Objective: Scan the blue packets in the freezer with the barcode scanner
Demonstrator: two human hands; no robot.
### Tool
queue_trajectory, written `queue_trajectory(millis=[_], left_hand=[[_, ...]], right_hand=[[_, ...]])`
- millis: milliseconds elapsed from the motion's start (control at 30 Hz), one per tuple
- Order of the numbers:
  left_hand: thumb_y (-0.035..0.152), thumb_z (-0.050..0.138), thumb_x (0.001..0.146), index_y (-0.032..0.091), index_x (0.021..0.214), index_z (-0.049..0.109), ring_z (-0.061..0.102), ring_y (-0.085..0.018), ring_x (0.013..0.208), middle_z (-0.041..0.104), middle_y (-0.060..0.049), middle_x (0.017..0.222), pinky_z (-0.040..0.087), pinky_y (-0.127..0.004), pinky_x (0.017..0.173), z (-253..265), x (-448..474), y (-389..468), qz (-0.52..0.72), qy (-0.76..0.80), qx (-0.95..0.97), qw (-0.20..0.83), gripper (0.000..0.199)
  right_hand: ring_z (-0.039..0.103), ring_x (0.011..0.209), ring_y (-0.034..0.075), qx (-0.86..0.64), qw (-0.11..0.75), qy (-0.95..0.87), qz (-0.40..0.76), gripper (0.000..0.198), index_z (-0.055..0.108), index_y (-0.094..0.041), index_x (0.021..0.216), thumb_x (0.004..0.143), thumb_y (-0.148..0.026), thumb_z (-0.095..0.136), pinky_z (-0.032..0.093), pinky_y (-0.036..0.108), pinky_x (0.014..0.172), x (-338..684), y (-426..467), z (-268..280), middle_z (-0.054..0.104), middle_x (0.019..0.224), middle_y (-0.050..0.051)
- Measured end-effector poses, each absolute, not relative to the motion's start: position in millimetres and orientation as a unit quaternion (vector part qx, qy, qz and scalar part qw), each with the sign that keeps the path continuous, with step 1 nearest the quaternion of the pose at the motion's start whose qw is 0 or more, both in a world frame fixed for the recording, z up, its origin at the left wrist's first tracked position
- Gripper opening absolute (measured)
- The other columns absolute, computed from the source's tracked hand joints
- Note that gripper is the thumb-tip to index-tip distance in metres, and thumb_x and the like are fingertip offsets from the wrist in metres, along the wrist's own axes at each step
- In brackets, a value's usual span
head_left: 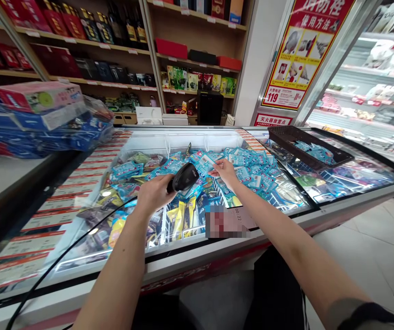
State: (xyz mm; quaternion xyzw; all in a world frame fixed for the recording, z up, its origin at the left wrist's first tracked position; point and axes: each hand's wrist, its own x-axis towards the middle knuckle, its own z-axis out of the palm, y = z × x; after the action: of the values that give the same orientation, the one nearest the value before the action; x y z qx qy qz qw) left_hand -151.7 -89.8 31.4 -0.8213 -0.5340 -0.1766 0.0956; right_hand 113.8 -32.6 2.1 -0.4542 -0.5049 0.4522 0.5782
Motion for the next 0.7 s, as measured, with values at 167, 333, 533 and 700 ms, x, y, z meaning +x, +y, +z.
queue_trajectory(millis=[167,333,533,700], left_hand=[[0.038,0.048,0.077,0.026,0.113,0.057,0.062,-0.025,0.097,0.066,-0.005,0.106,0.042,-0.030,0.066,31,-152,-89,-0.173,-0.537,-0.820,0.092,0.039],[0.038,0.049,0.077,0.025,0.110,0.058,0.062,-0.025,0.095,0.067,-0.005,0.104,0.042,-0.030,0.064,32,-152,-90,-0.172,-0.535,-0.822,0.090,0.037],[0.039,0.049,0.078,0.024,0.112,0.058,0.062,-0.026,0.095,0.067,-0.006,0.104,0.042,-0.031,0.067,32,-152,-91,-0.180,-0.535,-0.821,0.083,0.038],[0.040,0.048,0.079,0.025,0.113,0.058,0.062,-0.027,0.095,0.067,-0.006,0.104,0.042,-0.031,0.066,32,-153,-91,-0.184,-0.536,-0.821,0.073,0.039]], right_hand=[[0.069,0.062,0.016,-0.464,0.573,-0.507,0.446,0.027,0.045,-0.022,0.087,0.079,-0.036,0.066,0.058,0.028,0.059,109,-40,8,0.061,0.059,-0.006],[0.069,0.064,0.016,-0.457,0.571,-0.522,0.438,0.027,0.045,-0.022,0.089,0.080,-0.039,0.063,0.058,0.030,0.063,109,-40,6,0.061,0.060,-0.006],[0.070,0.067,0.016,-0.461,0.570,-0.523,0.435,0.027,0.044,-0.022,0.089,0.080,-0.039,0.063,0.058,0.031,0.066,109,-45,9,0.060,0.061,-0.006],[0.070,0.068,0.016,-0.457,0.572,-0.527,0.431,0.020,0.044,-0.023,0.086,0.082,-0.033,0.061,0.058,0.030,0.066,109,-48,13,0.060,0.062,-0.006]])
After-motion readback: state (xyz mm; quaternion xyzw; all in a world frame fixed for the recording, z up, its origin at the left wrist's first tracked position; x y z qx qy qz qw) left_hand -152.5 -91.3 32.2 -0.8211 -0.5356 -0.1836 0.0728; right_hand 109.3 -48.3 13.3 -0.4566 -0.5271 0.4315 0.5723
